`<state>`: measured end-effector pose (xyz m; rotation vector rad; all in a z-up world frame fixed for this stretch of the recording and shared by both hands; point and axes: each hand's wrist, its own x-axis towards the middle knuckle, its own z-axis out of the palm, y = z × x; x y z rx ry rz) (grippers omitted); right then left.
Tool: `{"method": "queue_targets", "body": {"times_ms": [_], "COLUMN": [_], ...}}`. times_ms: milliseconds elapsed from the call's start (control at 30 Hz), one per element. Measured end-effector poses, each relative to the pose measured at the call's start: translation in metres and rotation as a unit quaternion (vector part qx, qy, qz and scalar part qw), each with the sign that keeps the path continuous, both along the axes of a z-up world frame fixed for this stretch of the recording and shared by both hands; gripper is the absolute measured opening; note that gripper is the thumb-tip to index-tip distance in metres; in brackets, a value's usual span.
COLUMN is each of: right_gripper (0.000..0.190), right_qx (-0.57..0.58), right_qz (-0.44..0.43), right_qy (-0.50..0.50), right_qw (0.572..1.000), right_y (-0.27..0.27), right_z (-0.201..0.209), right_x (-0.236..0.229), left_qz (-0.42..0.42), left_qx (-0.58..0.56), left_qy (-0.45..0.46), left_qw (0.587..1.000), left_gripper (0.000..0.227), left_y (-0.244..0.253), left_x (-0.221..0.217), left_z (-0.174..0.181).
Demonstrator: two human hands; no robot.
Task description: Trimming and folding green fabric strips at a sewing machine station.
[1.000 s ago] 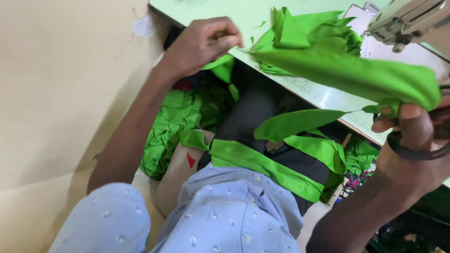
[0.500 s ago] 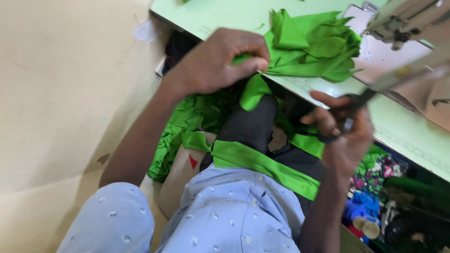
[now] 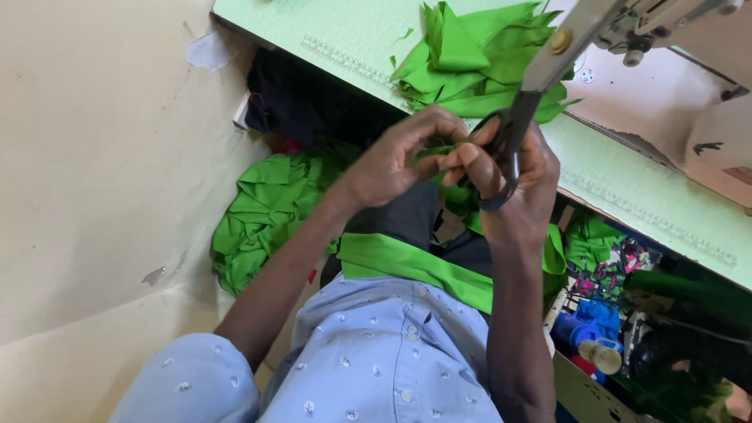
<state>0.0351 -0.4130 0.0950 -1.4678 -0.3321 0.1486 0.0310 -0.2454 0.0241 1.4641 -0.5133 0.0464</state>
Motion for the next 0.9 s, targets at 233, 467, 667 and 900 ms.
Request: {"method": "queue_targets", "body": {"times_ms": [233, 467, 667, 900], "right_gripper": [0.015, 0.017, 0.017, 0.02], "right_qx": [0.065, 0.138, 0.112, -0.109], "right_qz": [-0.066, -0.063, -0.057, -0.014], "right_qy": [0.026, -0.062, -0.076, -0.123], "right_qw": [0.995, 0.987, 0.989, 0.986], "right_y": [-0.011, -0.022, -0.017, -0.043], "right_z": [-0.005, -0.048, -0.046, -0.05], "right_x": [0.002, 0.013, 0.01, -0.013], "left_qz": [0.105, 0.117, 0.096, 0.188], "left_qx": [-0.014, -0.035, 0.012, 0.069], "left_qy": [0.04, 0.006, -0.004, 0.014], "left_qw": [0.994, 0.993, 0.995, 0.98], "left_gripper": [0.03, 0.017, 0.025, 0.028], "left_y": [-0.031, -0.014, -0.01, 0.024], "left_x": [-0.014, -0.01, -0.009, -0.008], "left_z": [-0.004, 0.017, 0.009, 0.003]}}
